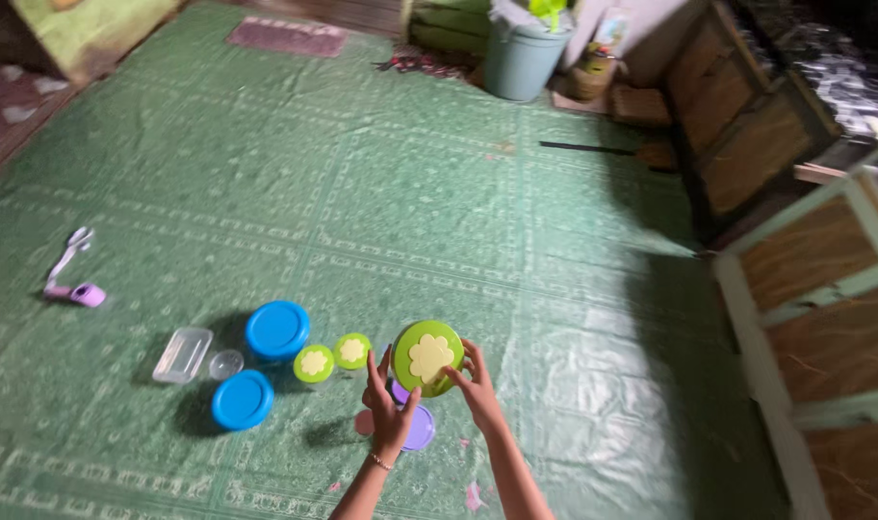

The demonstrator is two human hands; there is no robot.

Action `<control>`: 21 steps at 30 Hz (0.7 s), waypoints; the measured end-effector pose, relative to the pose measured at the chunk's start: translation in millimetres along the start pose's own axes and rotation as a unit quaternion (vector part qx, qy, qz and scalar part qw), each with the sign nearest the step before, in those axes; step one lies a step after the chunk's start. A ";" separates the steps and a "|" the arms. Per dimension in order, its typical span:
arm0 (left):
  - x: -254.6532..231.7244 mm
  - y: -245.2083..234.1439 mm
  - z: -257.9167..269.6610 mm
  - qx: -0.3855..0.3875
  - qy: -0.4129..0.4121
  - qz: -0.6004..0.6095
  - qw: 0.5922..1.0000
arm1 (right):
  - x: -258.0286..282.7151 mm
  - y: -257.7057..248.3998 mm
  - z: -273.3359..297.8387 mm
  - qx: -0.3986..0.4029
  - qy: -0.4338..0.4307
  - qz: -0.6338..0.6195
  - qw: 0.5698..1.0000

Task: The person sits on the floor and organizes various plastic containers by matching lids to bases, then places them into a cabinet. The person handles blue, green, and purple containers, as well as clear rectangular containers, securing lids and arranging them on shelves.

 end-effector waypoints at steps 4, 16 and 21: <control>-100.5 45.5 -10.9 0.080 -0.003 -0.023 0.996 | 88.0 -42.9 40.6 -0.009 -0.012 -0.013 1.000; -250.8 126.6 -25.3 0.255 0.244 -0.241 0.904 | 254.8 -133.5 183.6 -0.055 -0.059 -0.047 0.996; -256.4 174.1 -18.8 0.367 0.121 -0.034 0.922 | 274.7 -160.2 248.2 -0.165 -0.113 0.038 0.979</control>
Point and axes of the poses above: each hand's wrist, its own z-axis away from the middle knuckle, its own y-axis out of the palm, x = y × z, the point moved 6 cm from there along -z, towards the middle knuckle, and after that the axes turned 13 degrees about z, right-handed, at the moved point
